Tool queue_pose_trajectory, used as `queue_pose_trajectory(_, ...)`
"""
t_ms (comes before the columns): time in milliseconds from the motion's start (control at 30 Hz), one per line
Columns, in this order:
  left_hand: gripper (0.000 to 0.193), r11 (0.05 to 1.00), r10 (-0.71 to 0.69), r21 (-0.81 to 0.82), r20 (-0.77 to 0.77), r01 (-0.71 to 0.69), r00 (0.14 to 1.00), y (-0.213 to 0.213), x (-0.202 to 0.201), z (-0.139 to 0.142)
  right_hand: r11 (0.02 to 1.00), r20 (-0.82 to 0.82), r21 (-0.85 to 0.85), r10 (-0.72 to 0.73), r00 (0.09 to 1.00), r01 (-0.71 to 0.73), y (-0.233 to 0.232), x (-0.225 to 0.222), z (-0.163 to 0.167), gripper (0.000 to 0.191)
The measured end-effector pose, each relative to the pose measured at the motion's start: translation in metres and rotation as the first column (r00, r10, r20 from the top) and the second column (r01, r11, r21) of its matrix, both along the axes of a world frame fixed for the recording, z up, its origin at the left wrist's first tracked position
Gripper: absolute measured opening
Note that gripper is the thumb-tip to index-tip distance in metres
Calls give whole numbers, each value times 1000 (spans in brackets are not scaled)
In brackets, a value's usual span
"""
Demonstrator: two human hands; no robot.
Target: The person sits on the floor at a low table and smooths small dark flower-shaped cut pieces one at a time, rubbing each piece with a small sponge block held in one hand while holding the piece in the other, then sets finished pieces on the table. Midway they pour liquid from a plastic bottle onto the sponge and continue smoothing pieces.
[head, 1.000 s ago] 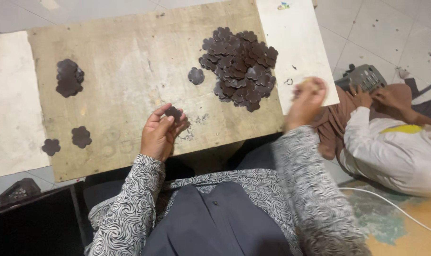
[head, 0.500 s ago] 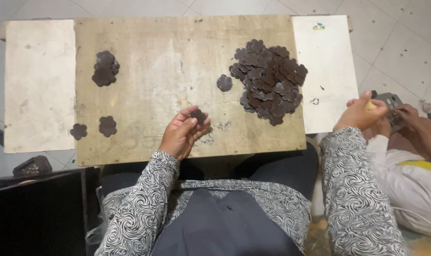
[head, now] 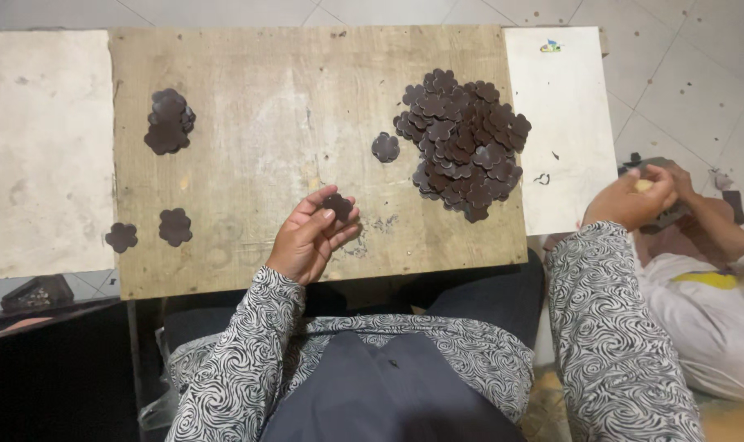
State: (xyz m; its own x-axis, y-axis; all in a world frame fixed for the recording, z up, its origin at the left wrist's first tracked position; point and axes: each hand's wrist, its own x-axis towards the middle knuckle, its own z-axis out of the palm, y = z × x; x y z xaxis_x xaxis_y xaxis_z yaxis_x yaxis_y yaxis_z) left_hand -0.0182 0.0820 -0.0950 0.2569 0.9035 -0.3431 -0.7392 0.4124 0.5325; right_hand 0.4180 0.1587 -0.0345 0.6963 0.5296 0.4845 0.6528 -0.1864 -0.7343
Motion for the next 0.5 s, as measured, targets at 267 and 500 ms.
queue_pose_trajectory(267,41,1000,-1,8,9,1,1000,1,0,3,975,380,-89,221,898,-203,-6,-5,-5,32)
queue_pose_trajectory(500,43,1000,7,-3,-13,-7,1000,2,0,4,935,301,-322,247,921,-146,-8,-12,-4,32)
